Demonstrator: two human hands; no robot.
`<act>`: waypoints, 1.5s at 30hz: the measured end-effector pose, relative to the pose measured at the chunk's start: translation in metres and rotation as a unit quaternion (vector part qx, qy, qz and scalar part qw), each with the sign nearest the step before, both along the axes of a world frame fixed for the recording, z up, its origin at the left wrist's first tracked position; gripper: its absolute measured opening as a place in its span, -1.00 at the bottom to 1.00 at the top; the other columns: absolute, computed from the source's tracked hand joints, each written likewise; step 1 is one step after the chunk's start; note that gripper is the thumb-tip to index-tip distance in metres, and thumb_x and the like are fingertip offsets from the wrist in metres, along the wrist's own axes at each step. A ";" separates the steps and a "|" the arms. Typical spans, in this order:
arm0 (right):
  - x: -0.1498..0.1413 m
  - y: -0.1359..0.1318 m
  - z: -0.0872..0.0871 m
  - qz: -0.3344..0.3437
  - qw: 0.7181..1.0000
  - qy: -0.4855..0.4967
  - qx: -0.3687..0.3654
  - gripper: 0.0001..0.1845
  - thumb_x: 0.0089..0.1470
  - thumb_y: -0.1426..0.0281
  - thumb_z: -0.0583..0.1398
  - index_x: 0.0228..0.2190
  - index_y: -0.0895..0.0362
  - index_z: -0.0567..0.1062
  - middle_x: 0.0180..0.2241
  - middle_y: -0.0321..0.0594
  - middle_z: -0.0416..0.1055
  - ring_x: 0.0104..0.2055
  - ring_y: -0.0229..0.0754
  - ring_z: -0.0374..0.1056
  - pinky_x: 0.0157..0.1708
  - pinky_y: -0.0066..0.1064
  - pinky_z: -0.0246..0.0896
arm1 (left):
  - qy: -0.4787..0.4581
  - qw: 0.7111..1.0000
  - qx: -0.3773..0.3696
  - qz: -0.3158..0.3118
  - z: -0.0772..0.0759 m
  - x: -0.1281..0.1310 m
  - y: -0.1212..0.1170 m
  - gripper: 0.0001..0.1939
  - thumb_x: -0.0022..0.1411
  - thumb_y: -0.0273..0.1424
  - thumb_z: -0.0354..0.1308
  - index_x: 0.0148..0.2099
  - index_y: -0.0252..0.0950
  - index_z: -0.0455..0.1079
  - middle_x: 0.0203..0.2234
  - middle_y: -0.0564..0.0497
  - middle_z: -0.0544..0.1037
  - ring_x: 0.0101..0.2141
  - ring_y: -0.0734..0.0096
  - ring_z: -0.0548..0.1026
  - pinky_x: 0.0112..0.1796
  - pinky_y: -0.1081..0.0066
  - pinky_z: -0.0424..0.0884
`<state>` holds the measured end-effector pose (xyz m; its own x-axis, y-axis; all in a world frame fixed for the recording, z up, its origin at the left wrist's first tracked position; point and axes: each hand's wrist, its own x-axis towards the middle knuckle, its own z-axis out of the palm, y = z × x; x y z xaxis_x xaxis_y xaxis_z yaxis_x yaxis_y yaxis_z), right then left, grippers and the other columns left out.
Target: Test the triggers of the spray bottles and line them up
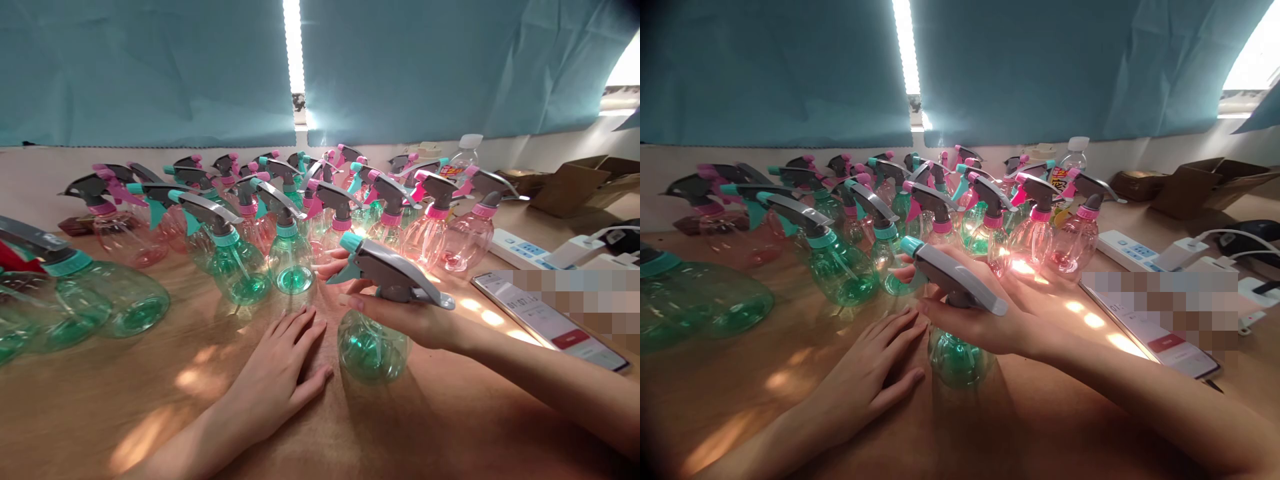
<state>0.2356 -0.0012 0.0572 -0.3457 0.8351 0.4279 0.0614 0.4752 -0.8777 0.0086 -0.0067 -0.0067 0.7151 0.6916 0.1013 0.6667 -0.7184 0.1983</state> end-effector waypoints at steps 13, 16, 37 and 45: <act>0.001 0.002 -0.002 -0.008 0.999 -0.011 0.029 -0.70 0.08 0.46 0.23 -0.10 0.08 0.43 0.08 -0.10 0.37 -0.07 -0.09 0.41 -0.37 -0.34 0.38 | -0.013 1.000 0.000 0.001 0.000 -0.001 0.000 -0.44 0.35 -0.19 0.07 0.30 -0.32 0.21 0.29 -0.22 0.22 0.26 -0.08 0.18 0.19 -0.10 0.19; 0.000 0.001 0.000 -0.009 0.999 -0.015 0.027 -0.70 0.08 0.45 0.23 -0.11 0.05 0.41 0.06 -0.12 0.39 -0.06 -0.08 0.41 -0.36 -0.34 0.38 | -0.009 1.000 -0.003 0.001 0.000 -0.001 0.000 -0.45 0.36 -0.19 0.06 0.30 -0.32 0.21 0.30 -0.23 0.21 0.26 -0.07 0.18 0.19 -0.10 0.19; 0.004 -0.004 0.013 -0.023 0.997 -0.070 0.017 -0.84 0.10 0.45 0.20 -0.29 0.02 0.33 -0.31 -0.36 0.41 -0.42 -0.32 0.32 -0.40 -0.41 0.27 | 0.007 1.000 0.007 0.003 0.001 0.000 0.000 -0.44 0.36 -0.18 0.05 0.31 -0.32 0.19 0.30 -0.23 0.20 0.26 -0.06 0.18 0.18 -0.10 0.20; -0.001 -0.002 0.008 0.028 0.999 0.022 -0.005 -0.66 0.05 0.51 0.19 -0.14 0.01 0.24 -0.11 -0.23 0.49 -0.33 -0.24 0.47 -0.29 -0.29 0.43 | -0.007 1.000 0.013 0.003 -0.001 -0.001 0.000 -0.46 0.35 -0.20 0.07 0.30 -0.28 0.20 0.28 -0.22 0.24 0.24 -0.05 0.22 0.17 -0.08 0.23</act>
